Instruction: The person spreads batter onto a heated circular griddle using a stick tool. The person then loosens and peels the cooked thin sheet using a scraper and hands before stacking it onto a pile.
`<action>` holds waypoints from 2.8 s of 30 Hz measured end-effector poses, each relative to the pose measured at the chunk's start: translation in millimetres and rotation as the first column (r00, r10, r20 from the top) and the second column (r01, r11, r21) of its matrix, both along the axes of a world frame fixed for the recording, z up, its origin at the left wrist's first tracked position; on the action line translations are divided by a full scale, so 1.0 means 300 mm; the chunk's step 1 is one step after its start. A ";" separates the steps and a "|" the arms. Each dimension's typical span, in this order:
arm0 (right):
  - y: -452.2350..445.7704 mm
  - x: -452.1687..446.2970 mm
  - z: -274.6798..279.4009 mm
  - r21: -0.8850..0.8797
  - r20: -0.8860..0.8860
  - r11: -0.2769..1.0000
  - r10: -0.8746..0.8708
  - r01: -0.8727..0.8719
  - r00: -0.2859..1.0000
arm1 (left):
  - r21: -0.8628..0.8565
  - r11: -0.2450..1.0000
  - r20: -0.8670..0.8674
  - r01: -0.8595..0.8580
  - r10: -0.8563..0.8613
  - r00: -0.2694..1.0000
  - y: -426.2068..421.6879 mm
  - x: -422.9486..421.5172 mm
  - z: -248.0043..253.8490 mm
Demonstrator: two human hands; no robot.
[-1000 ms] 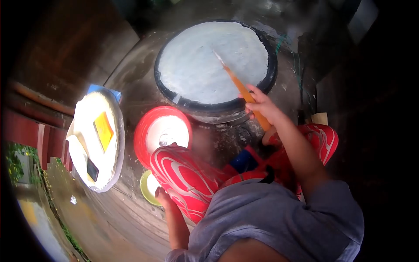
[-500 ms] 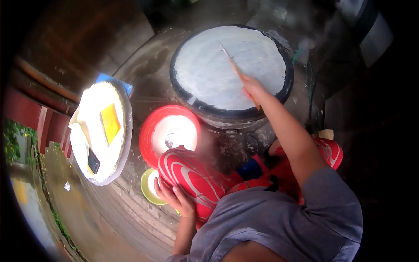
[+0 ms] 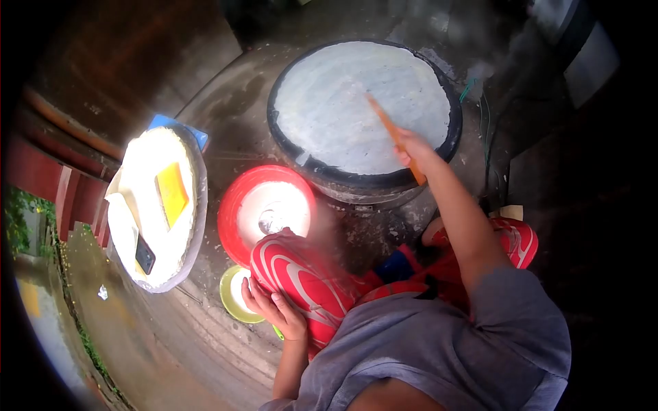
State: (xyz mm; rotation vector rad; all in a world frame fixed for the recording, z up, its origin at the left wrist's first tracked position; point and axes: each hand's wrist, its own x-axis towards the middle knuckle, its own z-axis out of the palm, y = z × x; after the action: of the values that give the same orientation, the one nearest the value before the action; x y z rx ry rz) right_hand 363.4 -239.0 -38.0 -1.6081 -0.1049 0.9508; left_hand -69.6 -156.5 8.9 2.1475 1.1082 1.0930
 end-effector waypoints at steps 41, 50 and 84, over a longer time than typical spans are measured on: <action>0.302 -0.661 -0.423 0.001 0.218 0.833 0.540 -0.553 0.813 | -0.110 0.994 0.069 0.027 -0.019 0.997 0.027 -0.069 -0.002; 0.152 -0.623 -0.647 -0.166 0.189 0.775 0.632 -0.610 0.751 | -0.072 0.976 0.068 -0.206 0.211 0.975 0.322 -0.179 -0.067; -0.233 -0.566 -0.646 -0.576 -0.040 0.518 0.755 -0.632 0.655 | 0.114 0.596 -0.834 -0.795 0.492 0.249 1.461 -0.604 0.031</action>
State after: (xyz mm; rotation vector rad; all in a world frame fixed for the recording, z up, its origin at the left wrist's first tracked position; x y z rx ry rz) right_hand 193.5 -308.8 -231.9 -2.2780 -0.7622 1.5231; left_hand -250.8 281.9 18.1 1.8447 2.6144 -0.0373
